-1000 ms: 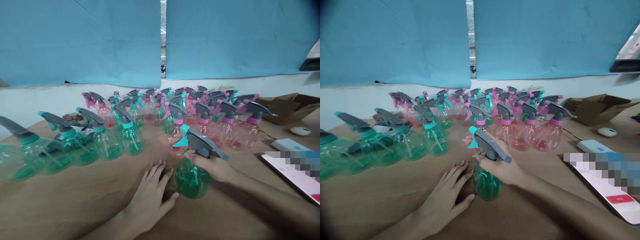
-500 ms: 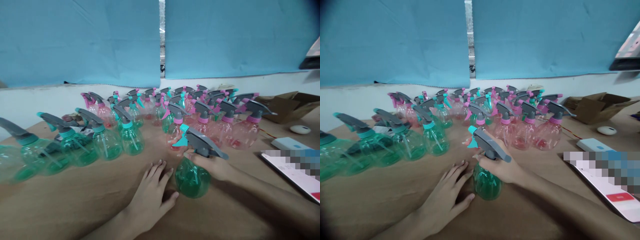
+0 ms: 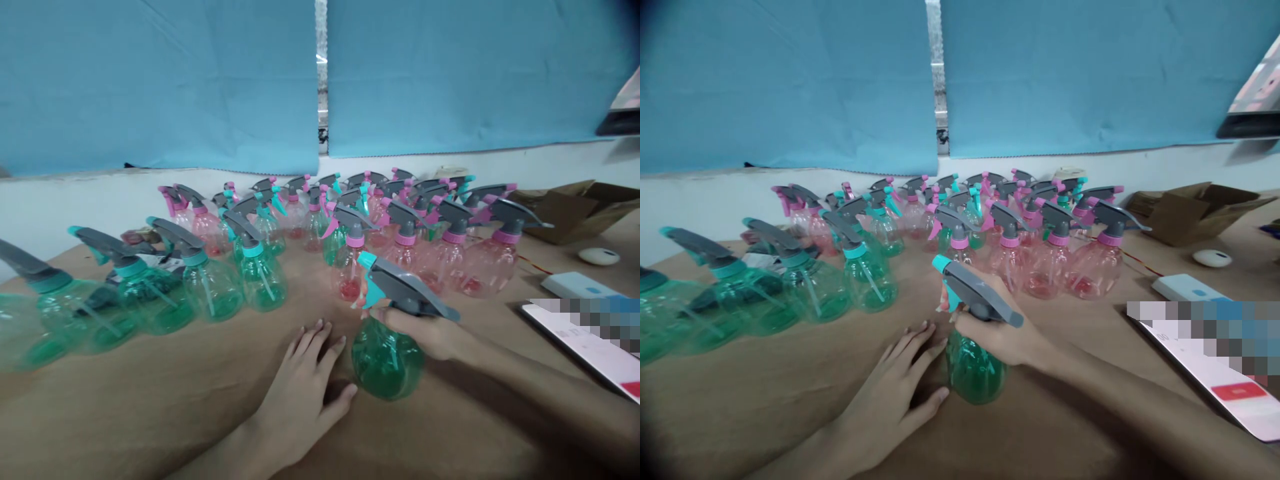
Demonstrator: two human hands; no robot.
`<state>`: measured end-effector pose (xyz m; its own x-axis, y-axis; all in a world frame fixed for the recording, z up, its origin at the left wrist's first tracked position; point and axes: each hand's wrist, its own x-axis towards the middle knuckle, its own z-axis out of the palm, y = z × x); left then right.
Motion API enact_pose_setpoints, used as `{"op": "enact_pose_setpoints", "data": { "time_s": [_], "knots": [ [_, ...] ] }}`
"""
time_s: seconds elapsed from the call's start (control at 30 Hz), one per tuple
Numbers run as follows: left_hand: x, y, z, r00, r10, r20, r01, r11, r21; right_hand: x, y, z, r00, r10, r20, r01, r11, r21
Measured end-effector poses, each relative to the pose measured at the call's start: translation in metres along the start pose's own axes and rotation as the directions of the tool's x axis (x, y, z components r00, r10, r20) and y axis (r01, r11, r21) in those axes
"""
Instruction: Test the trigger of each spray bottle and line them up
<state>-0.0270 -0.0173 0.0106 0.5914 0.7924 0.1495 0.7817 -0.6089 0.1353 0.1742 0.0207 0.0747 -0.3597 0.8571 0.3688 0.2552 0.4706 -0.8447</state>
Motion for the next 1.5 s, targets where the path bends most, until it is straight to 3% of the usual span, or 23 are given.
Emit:
{"op": "enact_pose_setpoints", "data": {
  "time_s": [0.17,0.53,0.8,1.37,1.5],
  "knots": [
    [0.0,0.0,0.001,1.0,0.01,-0.015,-0.009,1.0,0.006,0.0,-0.001,0.004,1.0,-0.01,-0.025,0.012,0.996,0.09],
    [0.001,0.0,-0.001,1.0,0.004,0.011,-0.004,1.0,0.019,-0.003,0.01,0.008,0.993,0.046,-0.108,-0.04,0.998,0.049],
    [-0.001,-0.001,0.002,1.0,0.009,-0.007,-0.009,1.0,0.009,0.001,0.003,0.007,0.995,-0.04,-0.086,0.042,0.999,0.019],
    [0.0,-0.001,0.001,1.0,0.015,-0.013,-0.015,1.0,0.005,-0.002,0.006,0.006,0.995,0.086,-0.054,-0.083,0.995,0.049],
    [0.001,0.0,0.0,1.0,0.014,-0.012,-0.014,1.0,0.005,-0.001,0.007,0.007,0.998,0.058,-0.035,-0.056,0.997,0.054]
  ]
}}
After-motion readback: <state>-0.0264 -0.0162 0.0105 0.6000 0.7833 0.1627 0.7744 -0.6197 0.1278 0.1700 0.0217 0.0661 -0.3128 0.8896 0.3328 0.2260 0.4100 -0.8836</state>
